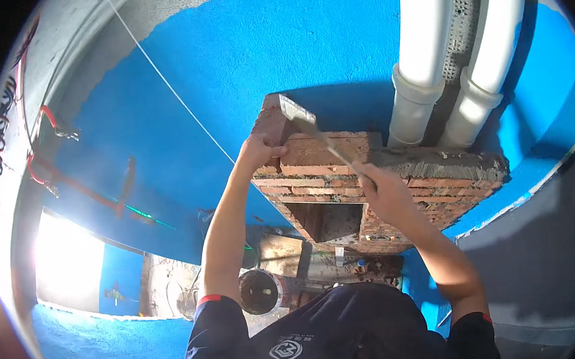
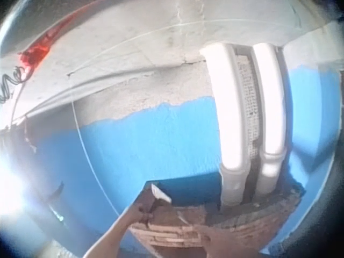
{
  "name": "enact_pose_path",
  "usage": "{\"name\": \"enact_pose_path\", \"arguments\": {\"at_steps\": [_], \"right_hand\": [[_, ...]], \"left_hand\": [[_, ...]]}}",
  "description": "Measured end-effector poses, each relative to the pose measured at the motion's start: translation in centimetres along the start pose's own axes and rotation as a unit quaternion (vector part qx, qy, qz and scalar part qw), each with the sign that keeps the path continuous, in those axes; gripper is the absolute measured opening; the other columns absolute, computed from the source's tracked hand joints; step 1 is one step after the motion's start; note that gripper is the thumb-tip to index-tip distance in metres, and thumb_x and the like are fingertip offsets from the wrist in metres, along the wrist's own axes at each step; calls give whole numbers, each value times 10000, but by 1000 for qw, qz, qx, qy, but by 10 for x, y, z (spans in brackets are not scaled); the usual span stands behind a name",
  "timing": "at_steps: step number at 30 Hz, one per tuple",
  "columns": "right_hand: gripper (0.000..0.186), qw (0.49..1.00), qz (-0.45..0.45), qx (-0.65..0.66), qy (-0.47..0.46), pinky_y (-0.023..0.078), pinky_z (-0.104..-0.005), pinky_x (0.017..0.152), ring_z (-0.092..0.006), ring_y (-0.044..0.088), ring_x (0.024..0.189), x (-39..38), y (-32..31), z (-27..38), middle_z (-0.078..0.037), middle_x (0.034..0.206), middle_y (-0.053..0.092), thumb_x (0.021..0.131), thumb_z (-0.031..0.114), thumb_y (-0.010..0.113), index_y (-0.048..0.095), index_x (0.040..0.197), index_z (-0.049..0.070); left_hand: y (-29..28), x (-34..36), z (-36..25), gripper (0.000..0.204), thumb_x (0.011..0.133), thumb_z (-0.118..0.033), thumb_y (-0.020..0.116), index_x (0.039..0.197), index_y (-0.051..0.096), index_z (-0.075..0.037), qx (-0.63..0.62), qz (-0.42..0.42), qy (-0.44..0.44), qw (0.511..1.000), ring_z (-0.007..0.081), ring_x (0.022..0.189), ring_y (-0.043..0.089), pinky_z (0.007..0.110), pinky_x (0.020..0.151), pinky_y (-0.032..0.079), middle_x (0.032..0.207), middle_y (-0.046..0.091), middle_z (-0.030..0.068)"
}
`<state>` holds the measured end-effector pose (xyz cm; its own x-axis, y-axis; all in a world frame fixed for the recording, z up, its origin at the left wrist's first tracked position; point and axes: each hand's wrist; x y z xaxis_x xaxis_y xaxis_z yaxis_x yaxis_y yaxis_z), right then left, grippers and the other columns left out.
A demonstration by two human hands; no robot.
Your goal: The person applies mortar to a brick structure using a trowel and carefully places bricks on the wet mortar, aligning them along a level line.
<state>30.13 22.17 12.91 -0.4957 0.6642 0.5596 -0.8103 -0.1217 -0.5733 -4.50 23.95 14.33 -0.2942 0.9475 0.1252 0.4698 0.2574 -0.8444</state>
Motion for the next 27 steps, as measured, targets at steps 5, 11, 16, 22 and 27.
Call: {"name": "enact_pose_path", "arguments": {"at_steps": [5, 11, 16, 22, 27], "right_hand": [[314, 995, 50, 35, 82, 348, -412, 486, -231, 497, 524, -4, -3, -7, -139, 659, 565, 978, 160, 495, 559, 1281, 107], [307, 993, 49, 51, 98, 418, -375, 564, -217, 552, 598, -5, 2, 0, -137, 749, 621, 974, 167, 507, 574, 1263, 87], [319, 995, 20, 74, 57, 435, -409, 560, -280, 603, 629, -17, 12, -12, -178, 805, 645, 987, 186, 482, 566, 1262, 48], [323, 989, 34, 71, 123, 451, -390, 570, -271, 604, 623, -20, 10, -9, -185, 788, 653, 949, 169, 518, 573, 1246, 55], [330, 984, 36, 109, 136, 445, -360, 566, -201, 602, 627, -14, -7, -3, -161, 762, 654, 961, 183, 525, 574, 1263, 57]], "left_hand": [[2, 2, -4, 454, 626, -402, 860, 749, 657, -15, 47, 23, -51, 997, 263, 681, 635, 397, 615, 490, 721, 659, 126], [8, 3, 8, 390, 639, -301, 872, 681, 601, -24, 12, 15, -15, 1000, 183, 567, 556, 364, 526, 440, 616, 583, 83], [11, 8, 9, 393, 660, -314, 862, 661, 609, -13, -19, -15, -19, 1000, 195, 568, 581, 370, 514, 448, 632, 621, 114], [12, 7, 13, 363, 659, -256, 867, 661, 610, 1, -60, 18, -34, 997, 162, 545, 567, 337, 489, 433, 613, 610, 78], [3, 7, 15, 418, 623, -353, 868, 712, 654, -6, 0, 20, -52, 998, 224, 641, 620, 385, 582, 478, 699, 649, 123]]}}
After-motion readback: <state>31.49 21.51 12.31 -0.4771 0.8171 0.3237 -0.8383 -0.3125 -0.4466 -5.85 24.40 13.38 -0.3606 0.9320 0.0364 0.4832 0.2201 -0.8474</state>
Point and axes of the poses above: each hand's wrist, its own x-axis towards the middle knuckle, its own y-axis out of the palm, z = x × y
